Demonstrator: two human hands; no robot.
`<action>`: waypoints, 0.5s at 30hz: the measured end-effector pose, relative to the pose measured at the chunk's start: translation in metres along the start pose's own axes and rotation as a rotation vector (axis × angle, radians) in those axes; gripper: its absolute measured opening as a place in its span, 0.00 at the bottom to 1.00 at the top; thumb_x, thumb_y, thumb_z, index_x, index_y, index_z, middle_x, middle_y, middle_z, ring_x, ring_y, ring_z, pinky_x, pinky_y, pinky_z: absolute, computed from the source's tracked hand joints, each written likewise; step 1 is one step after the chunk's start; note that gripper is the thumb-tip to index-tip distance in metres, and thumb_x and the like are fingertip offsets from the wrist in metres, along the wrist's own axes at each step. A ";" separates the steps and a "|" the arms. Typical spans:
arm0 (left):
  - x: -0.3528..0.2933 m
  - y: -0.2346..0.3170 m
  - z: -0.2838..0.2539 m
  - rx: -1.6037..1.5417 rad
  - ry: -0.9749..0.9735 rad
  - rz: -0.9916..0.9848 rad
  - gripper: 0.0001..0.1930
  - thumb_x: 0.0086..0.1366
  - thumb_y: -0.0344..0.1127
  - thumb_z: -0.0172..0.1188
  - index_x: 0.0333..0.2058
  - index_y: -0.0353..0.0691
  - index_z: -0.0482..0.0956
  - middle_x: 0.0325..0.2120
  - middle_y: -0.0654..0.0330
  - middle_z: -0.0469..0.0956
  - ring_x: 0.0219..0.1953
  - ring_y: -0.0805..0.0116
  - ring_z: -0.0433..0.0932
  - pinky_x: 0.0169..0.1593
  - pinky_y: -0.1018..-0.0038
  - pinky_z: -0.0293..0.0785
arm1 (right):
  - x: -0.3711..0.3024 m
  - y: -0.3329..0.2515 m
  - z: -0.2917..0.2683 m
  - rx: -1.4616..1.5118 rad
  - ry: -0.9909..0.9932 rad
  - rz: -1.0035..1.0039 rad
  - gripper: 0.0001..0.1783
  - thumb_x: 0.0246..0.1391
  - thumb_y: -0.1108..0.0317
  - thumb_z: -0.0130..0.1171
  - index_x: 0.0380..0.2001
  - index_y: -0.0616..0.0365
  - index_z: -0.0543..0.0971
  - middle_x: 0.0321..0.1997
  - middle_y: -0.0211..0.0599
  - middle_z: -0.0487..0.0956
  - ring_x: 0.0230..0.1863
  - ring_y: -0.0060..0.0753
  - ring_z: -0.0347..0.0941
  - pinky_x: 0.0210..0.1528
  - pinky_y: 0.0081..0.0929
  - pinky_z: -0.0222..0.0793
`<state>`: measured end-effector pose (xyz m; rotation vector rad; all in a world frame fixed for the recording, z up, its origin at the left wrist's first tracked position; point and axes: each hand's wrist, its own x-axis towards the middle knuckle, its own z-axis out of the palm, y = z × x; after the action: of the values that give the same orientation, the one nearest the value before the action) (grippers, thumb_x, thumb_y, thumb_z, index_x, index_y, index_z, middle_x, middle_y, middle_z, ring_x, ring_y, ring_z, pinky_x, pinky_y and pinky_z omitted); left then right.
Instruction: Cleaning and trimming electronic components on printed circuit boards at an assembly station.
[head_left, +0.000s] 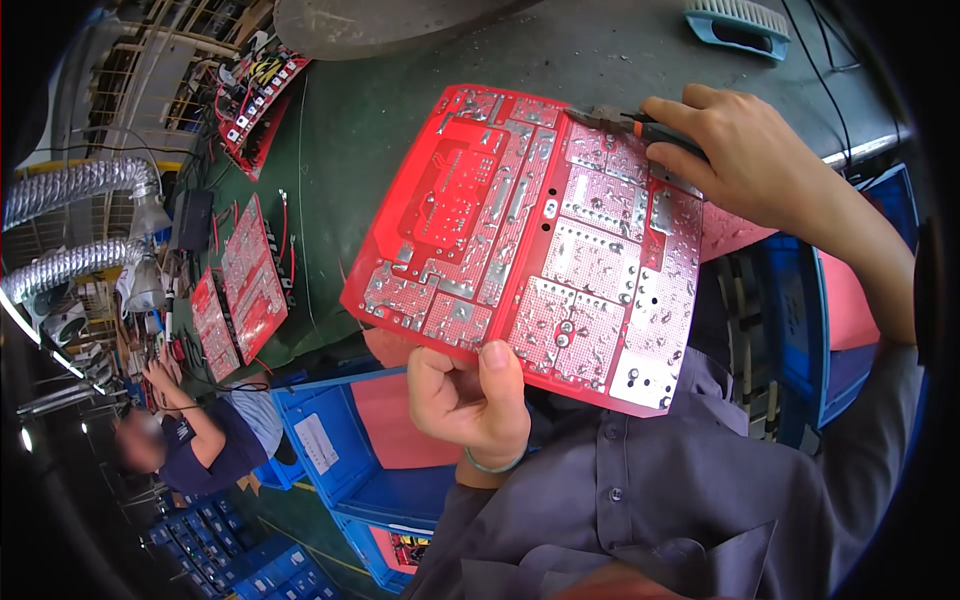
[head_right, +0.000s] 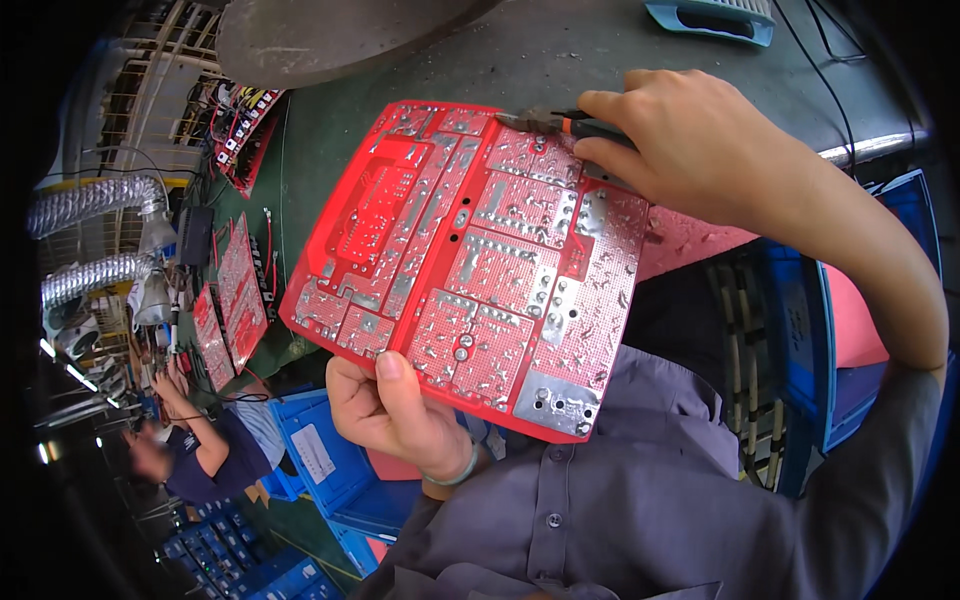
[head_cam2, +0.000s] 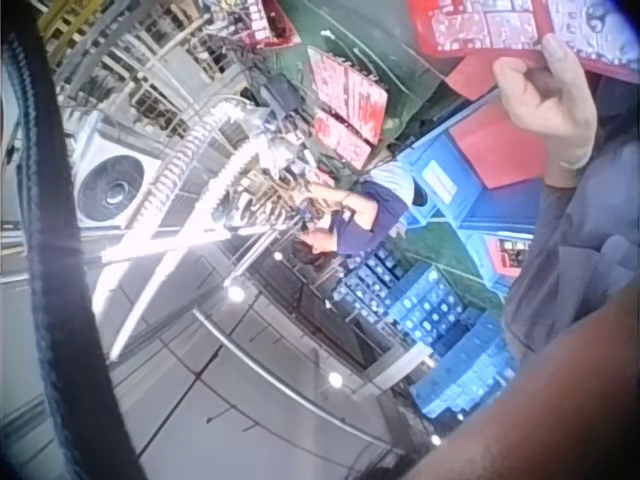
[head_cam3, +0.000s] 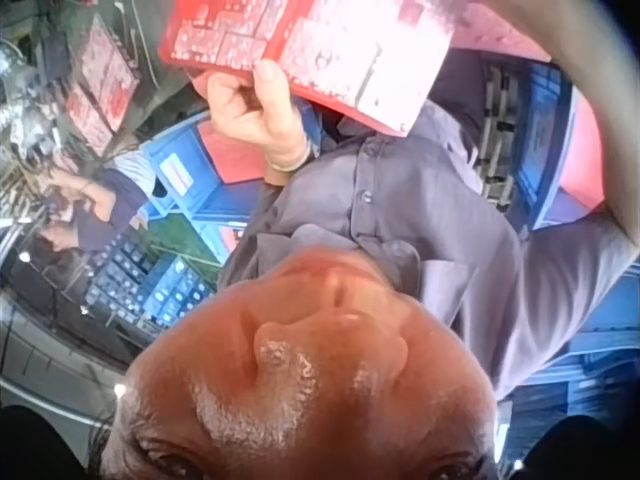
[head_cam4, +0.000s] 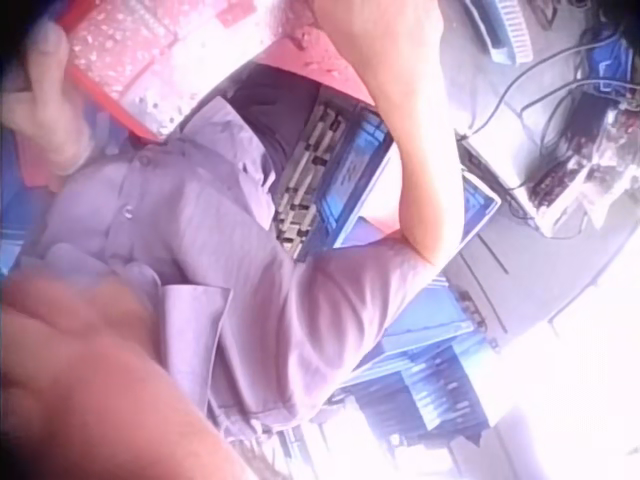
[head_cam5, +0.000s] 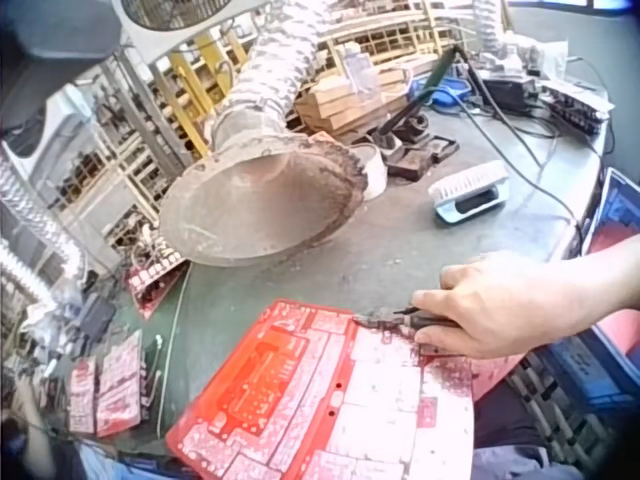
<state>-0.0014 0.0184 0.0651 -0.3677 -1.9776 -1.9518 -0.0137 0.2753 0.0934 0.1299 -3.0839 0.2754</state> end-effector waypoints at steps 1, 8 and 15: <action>0.000 0.001 0.000 -0.009 -0.011 -0.010 0.11 0.56 0.31 0.59 0.25 0.36 0.65 0.22 0.64 0.72 0.21 0.85 0.64 0.25 0.86 0.59 | 0.000 -0.001 0.000 0.003 0.005 0.007 0.19 0.55 0.58 0.51 0.44 0.59 0.72 0.28 0.47 0.72 0.31 0.49 0.71 0.34 0.39 0.66; 0.001 0.001 0.001 -0.028 -0.007 -0.055 0.10 0.56 0.31 0.59 0.25 0.36 0.65 0.20 0.65 0.71 0.20 0.85 0.64 0.24 0.87 0.58 | 0.002 0.000 0.008 -0.094 0.065 -0.033 0.17 0.53 0.59 0.53 0.43 0.59 0.72 0.24 0.47 0.71 0.24 0.50 0.72 0.29 0.38 0.67; -0.001 -0.002 -0.002 -0.030 -0.014 -0.073 0.09 0.57 0.31 0.58 0.26 0.35 0.66 0.22 0.65 0.70 0.23 0.84 0.65 0.27 0.86 0.59 | 0.013 0.022 0.002 0.318 -0.038 -0.004 0.17 0.56 0.61 0.50 0.42 0.64 0.74 0.27 0.50 0.75 0.25 0.47 0.72 0.28 0.35 0.65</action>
<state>-0.0009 0.0161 0.0623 -0.3217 -1.9988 -2.0300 -0.0292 0.2953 0.0880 0.1532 -3.0507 0.7695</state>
